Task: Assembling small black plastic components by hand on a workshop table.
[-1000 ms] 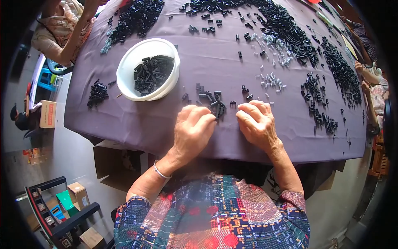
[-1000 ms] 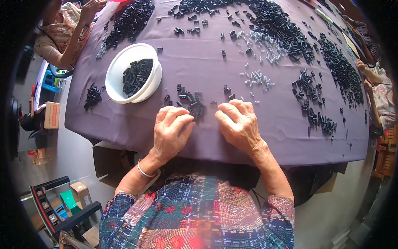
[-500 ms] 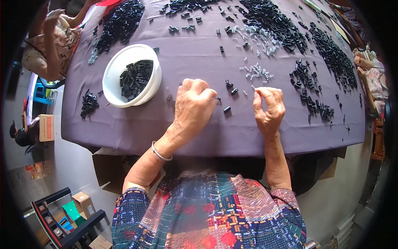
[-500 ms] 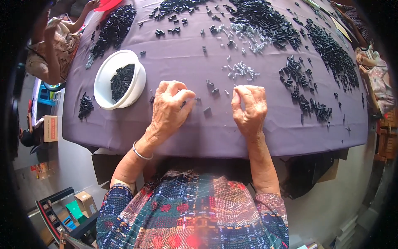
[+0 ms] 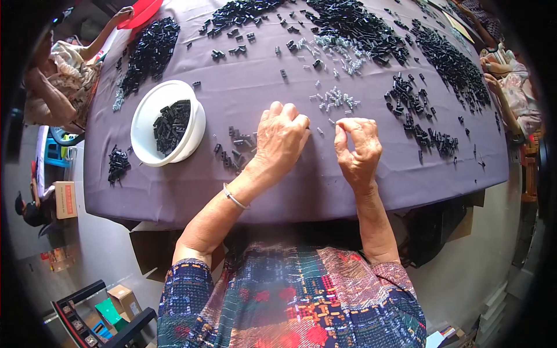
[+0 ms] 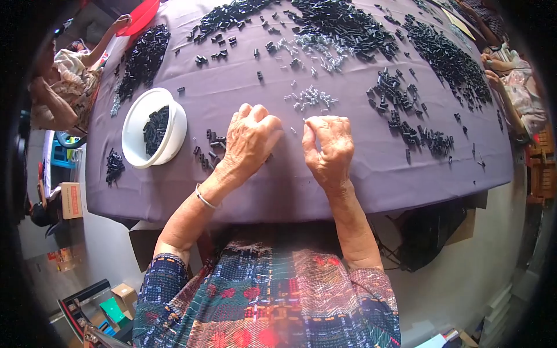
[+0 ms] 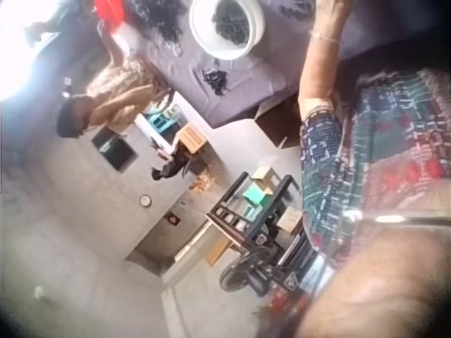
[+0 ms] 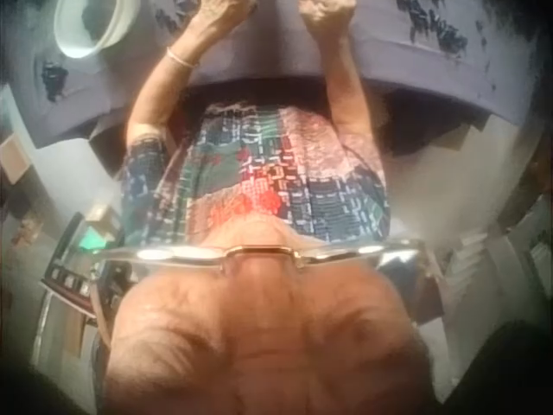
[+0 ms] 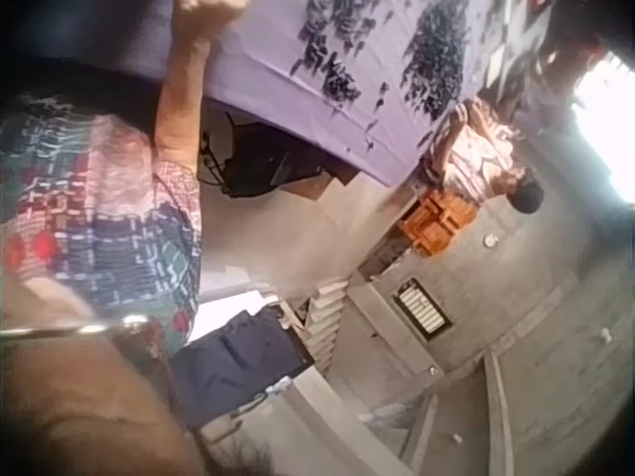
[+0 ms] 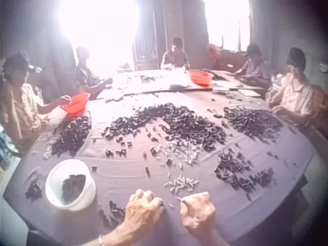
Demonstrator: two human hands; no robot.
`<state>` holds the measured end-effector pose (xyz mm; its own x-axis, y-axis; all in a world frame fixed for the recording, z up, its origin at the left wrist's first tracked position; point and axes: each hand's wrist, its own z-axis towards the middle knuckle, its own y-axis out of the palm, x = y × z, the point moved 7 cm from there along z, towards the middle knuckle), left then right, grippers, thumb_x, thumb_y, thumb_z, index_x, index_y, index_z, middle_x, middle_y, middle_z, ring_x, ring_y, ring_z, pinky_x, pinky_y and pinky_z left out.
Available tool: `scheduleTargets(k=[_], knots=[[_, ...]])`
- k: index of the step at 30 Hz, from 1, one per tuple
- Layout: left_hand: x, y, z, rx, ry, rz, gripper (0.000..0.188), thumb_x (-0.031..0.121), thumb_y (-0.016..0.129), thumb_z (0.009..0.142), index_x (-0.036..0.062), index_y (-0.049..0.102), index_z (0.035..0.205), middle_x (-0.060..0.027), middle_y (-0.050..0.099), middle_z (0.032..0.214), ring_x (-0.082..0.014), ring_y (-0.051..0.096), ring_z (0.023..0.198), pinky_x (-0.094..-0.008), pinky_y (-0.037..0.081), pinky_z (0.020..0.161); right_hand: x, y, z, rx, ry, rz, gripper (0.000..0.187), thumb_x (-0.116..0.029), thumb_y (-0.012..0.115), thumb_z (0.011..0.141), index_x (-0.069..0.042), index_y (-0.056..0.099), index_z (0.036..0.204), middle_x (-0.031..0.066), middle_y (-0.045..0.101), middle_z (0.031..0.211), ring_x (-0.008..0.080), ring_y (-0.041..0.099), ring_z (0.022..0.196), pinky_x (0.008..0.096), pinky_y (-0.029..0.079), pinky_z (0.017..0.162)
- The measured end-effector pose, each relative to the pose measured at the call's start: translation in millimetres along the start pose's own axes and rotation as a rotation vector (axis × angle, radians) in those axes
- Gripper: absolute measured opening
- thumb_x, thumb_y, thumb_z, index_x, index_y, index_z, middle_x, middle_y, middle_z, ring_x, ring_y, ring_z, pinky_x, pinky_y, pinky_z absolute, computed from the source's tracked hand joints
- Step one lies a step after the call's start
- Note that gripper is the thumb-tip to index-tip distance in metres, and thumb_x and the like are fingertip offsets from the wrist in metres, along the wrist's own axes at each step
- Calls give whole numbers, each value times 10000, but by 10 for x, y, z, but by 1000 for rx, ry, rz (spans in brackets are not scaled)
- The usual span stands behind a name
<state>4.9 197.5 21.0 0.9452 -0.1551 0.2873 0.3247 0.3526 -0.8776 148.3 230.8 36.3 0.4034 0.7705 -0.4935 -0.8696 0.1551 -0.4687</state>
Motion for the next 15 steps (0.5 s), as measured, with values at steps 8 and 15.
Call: scheduleTargets(k=[8, 15], knots=[[-168, -262, -340, 75, -404, -669, 120, 48, 706, 796, 44, 666, 909, -103, 666, 862, -206, 653, 756, -308, 524, 684, 24, 178, -90, -217, 9, -151, 175, -96, 726, 718, -96, 645, 874, 46, 569, 842, 245, 540, 823, 378, 419, 704], [-124, -152, -897, -32, -795, -1313, 168, 33, 695, 859, 6, 680, 1024, -54, 700, 890, -120, 671, 807, -240, 532, 673, 36, 381, -109, -290, -59, -350, 152, -143, 729, 725, -132, 600, 803, 12, 524, 804, 209, 525, 828, 378, 373, 711]])
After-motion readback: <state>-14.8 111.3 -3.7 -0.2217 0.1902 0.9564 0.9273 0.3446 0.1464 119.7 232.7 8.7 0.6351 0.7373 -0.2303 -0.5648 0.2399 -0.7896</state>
